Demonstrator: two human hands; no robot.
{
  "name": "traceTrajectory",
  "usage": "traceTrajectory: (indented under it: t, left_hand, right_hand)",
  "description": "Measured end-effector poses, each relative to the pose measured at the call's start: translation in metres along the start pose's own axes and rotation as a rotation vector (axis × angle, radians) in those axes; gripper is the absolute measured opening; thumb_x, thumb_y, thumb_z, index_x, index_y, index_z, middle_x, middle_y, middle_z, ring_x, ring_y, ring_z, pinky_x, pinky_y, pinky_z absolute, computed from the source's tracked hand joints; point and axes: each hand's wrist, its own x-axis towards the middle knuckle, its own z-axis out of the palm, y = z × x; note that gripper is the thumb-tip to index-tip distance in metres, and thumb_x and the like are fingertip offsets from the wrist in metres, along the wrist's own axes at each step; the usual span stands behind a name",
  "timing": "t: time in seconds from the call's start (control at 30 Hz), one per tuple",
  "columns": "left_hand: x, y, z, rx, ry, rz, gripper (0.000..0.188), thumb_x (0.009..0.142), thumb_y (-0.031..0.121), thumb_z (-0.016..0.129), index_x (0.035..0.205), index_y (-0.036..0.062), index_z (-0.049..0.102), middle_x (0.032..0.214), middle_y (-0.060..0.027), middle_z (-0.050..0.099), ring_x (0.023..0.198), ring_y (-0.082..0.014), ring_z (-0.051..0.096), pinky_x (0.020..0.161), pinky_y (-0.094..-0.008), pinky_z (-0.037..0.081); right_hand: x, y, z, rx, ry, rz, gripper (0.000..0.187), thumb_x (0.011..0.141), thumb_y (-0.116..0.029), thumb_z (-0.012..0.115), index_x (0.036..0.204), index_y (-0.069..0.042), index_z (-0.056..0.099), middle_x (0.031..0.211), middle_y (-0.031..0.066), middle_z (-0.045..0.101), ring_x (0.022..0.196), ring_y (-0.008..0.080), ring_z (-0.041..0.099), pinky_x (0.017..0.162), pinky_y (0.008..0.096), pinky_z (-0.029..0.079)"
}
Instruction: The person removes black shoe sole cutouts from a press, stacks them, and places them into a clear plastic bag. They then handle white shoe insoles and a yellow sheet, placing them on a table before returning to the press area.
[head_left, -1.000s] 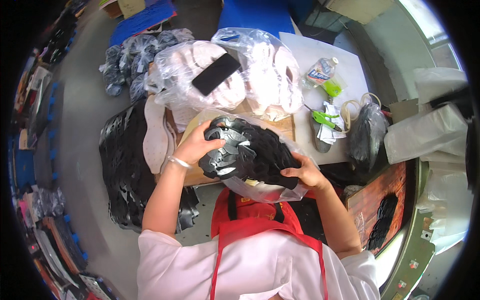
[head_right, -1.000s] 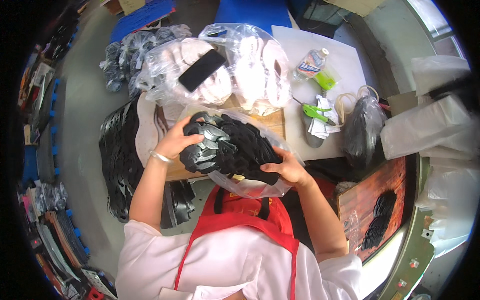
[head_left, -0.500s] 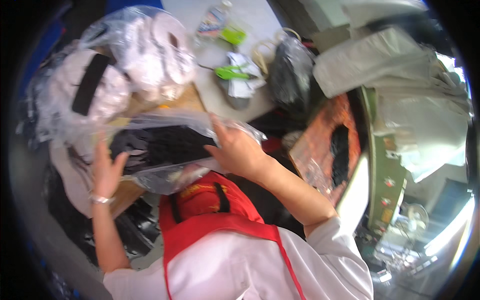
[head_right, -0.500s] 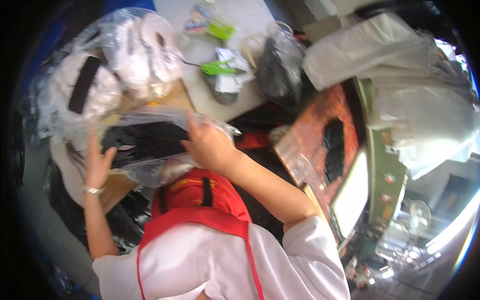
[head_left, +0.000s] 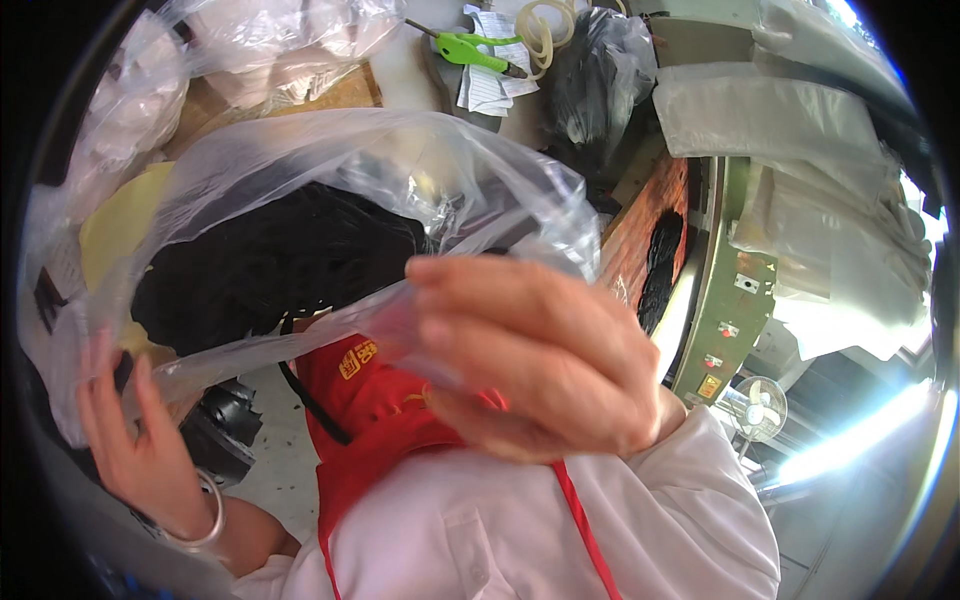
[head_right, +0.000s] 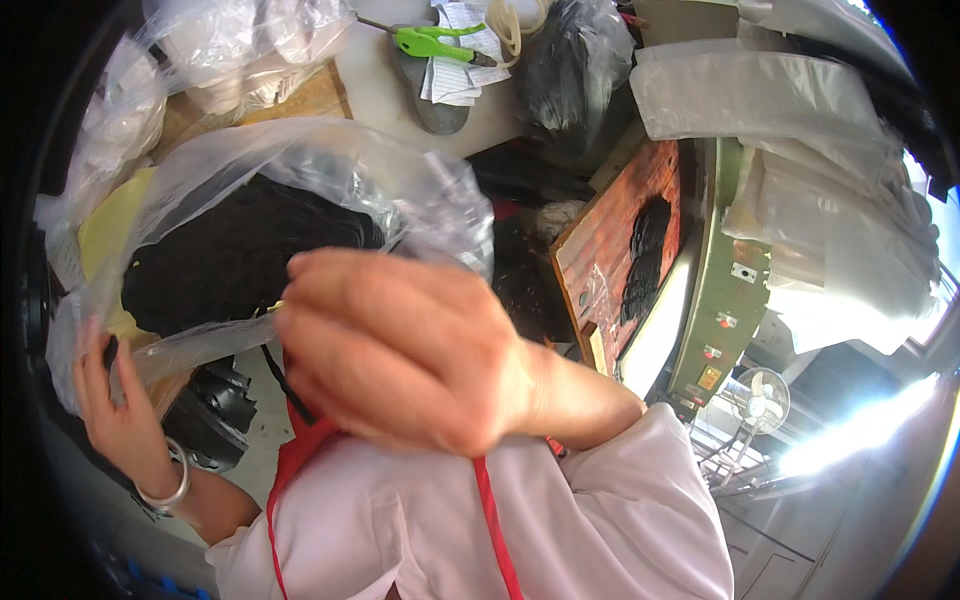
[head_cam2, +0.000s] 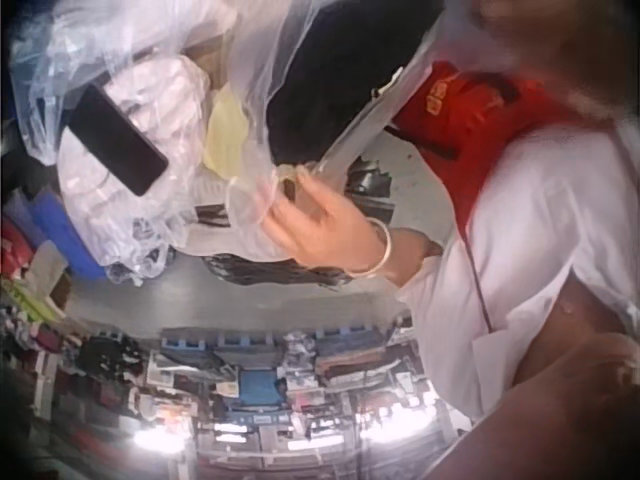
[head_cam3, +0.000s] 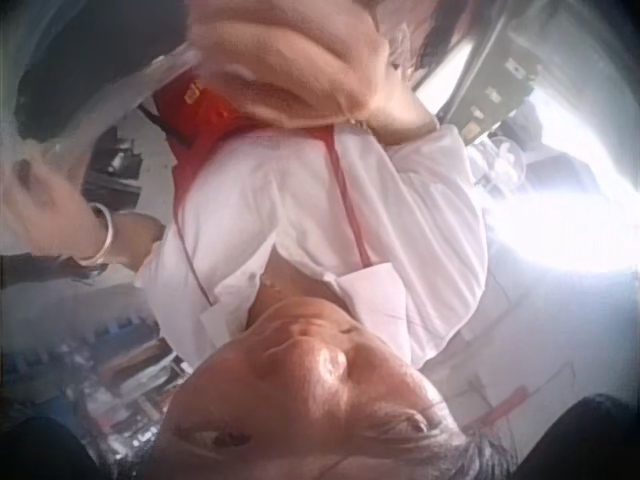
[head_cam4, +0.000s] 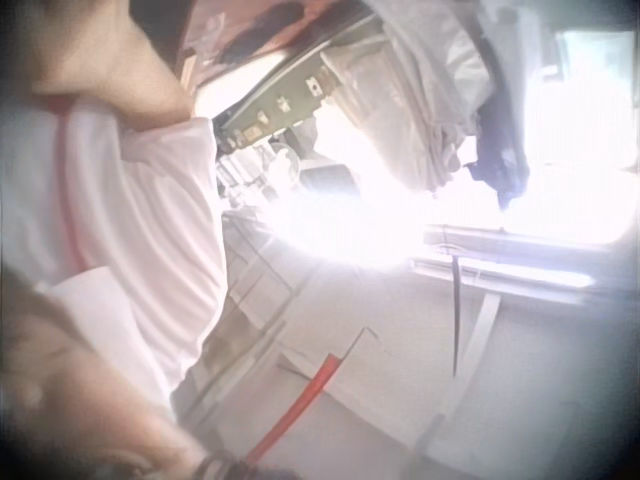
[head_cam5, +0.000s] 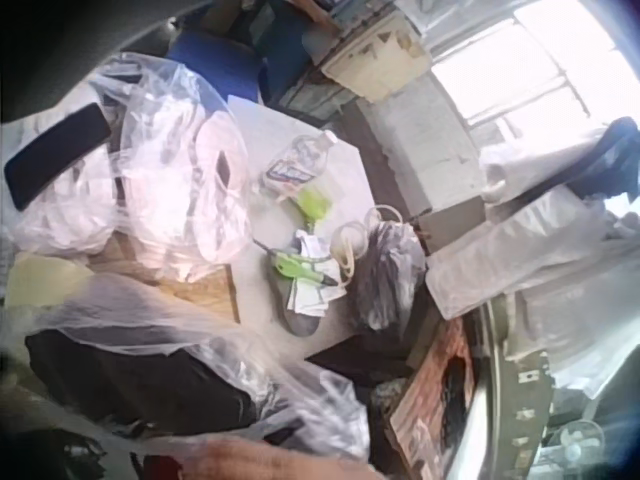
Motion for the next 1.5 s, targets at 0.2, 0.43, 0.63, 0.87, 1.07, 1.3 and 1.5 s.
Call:
traceTrajectory:
  t: [0.2, 0.43, 0.63, 0.87, 1.07, 1.3, 1.5]
  left_hand:
    - [-0.015, 0.018, -0.038, -0.082, 0.241, -0.320, 0.024, 0.091, 0.003, 0.059, 0.111, -0.0097, 0.061, 0.101, -0.0170, 0.067, 0.090, -0.0244, 0.066, 0.081, -0.0337, 0.053]
    - [-0.041, 0.130, -0.045, -0.979, 0.023, 0.242, 0.017, 0.091, 0.016, 0.059, 0.097, 0.0013, 0.066, 0.075, -0.0107, 0.060, 0.061, -0.0218, 0.058, 0.060, -0.0353, 0.048]
    - [-0.037, 0.325, 0.074, -0.875, -1.230, 0.334, 0.024, 0.078, -0.004, 0.063, 0.102, -0.0074, 0.062, 0.092, -0.0150, 0.071, 0.092, -0.0271, 0.069, 0.090, -0.0355, 0.051]
    - [-0.075, 0.520, 0.270, -0.734, -0.949, 0.733, 0.033, 0.086, 0.010, 0.065, 0.116, 0.0003, 0.058, 0.109, -0.0163, 0.061, 0.098, -0.0261, 0.063, 0.080, -0.0333, 0.052]
    - [-0.049, 0.680, 0.410, -0.469, -0.497, 1.194, 0.055, 0.092, 0.027, 0.057, 0.141, 0.0094, 0.040, 0.135, -0.0192, 0.049, 0.124, -0.0366, 0.047, 0.105, -0.0405, 0.036]
    - [-0.074, 0.702, 0.399, 0.219, -0.823, 1.211, 0.042, 0.092, 0.036, 0.054, 0.132, 0.0229, 0.052, 0.137, -0.0118, 0.045, 0.126, -0.0362, 0.040, 0.102, -0.0494, 0.037]
    - [-0.075, 0.605, 0.310, 0.291, -0.925, 1.092, 0.045, 0.091, 0.038, 0.057, 0.131, 0.0185, 0.053, 0.127, -0.0191, 0.050, 0.116, -0.0372, 0.047, 0.098, -0.0439, 0.041]
  right_hand:
    - [-0.064, -0.007, -0.061, -0.042, 0.233, 0.154, 0.017, 0.087, -0.006, 0.059, 0.096, 0.008, 0.058, 0.098, 0.0282, 0.060, 0.088, 0.0403, 0.064, 0.079, 0.0448, 0.056]
    - [-0.254, 0.049, -0.137, -0.398, 0.622, 0.731, 0.013, 0.080, 0.007, 0.061, 0.093, 0.003, 0.063, 0.098, 0.0165, 0.066, 0.088, 0.0247, 0.066, 0.076, 0.0290, 0.052]
    - [-0.477, 0.097, -0.229, -0.818, 0.845, 1.326, 0.050, 0.086, -0.023, 0.068, 0.127, 0.001, 0.050, 0.122, 0.0221, 0.054, 0.117, 0.0373, 0.048, 0.101, 0.0425, 0.038]
    - [-0.603, 0.162, -0.242, -0.474, 0.838, 1.426, 0.063, 0.095, -0.036, 0.050, 0.145, -0.002, 0.031, 0.145, 0.0276, 0.031, 0.137, 0.0422, 0.027, 0.113, 0.0455, 0.023]
    - [-0.596, 0.153, -0.233, -0.567, 0.848, 1.258, 0.046, 0.091, -0.031, 0.058, 0.132, -0.011, 0.053, 0.140, 0.0192, 0.045, 0.133, 0.0441, 0.033, 0.110, 0.0514, 0.026]
    - [-0.582, 0.137, -0.240, -0.547, 0.822, 1.256, 0.046, 0.090, -0.028, 0.060, 0.131, -0.008, 0.053, 0.136, 0.0249, 0.045, 0.128, 0.0450, 0.038, 0.106, 0.0471, 0.034]
    - [-0.556, 0.064, -0.228, -0.245, 0.669, 1.173, 0.048, 0.086, -0.017, 0.064, 0.130, 0.000, 0.051, 0.129, 0.0284, 0.049, 0.117, 0.0422, 0.049, 0.098, 0.0438, 0.042]
